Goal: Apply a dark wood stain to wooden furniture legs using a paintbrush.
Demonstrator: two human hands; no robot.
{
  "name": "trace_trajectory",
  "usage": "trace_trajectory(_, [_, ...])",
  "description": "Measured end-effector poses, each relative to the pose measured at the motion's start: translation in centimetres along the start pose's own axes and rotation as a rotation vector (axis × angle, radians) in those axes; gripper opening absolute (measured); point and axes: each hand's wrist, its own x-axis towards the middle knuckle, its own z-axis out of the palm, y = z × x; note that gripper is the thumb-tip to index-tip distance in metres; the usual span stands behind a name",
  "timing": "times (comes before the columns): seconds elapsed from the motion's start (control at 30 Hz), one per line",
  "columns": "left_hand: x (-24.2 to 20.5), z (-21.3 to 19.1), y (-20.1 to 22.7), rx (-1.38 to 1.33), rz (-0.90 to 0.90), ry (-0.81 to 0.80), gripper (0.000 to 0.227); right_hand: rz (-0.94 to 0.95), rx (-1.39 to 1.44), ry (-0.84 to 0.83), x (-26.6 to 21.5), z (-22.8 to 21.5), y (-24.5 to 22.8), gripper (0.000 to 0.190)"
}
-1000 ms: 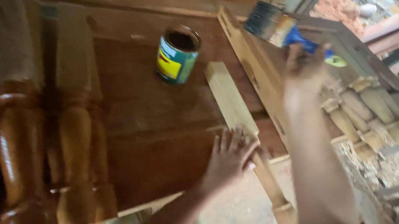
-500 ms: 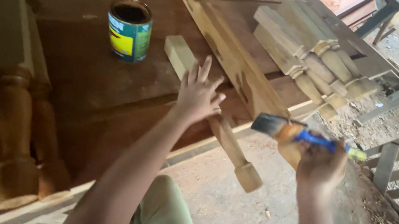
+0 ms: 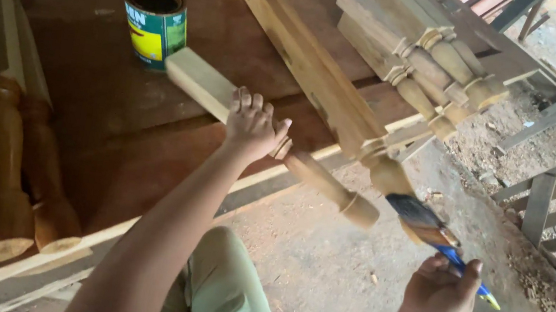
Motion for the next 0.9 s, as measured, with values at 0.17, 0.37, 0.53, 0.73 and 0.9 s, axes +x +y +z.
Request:
trace_trajectory(0.17, [-5.1,-6.7,-1.6,0.165,0.220,-0.195,0.066,-0.293,-0.282,-0.216,-5.0,3.2,2.1,0.014])
trace_trajectory(0.37, [-5.7,-4.6,-5.1,-0.011,0.250,-0.129,0.060,-0.310,-0.360,-0.303,-7.8,6.2,6.7,0.013])
trace_trajectory(0.53, [-5.8,-4.7,-6.6,-0.056,0.284,-0.190,0.066,-0.269,-0.424,-0.412,-8.8,7.5,9.5,0.019])
trace_trajectory(0.73, [-6.6,-6.1,-6.3,-0.031,0.241,-0.253,0.076,-0.268,-0.528,-0.446,-7.2,4.7,11.6,0.027])
trace_trajectory(0.9, [-6.9,-6.4,-6.3,-0.003,0.299,-0.223,0.084,-0.292,-0.554,-0.398,-6.1,2.1,9.6,0.031])
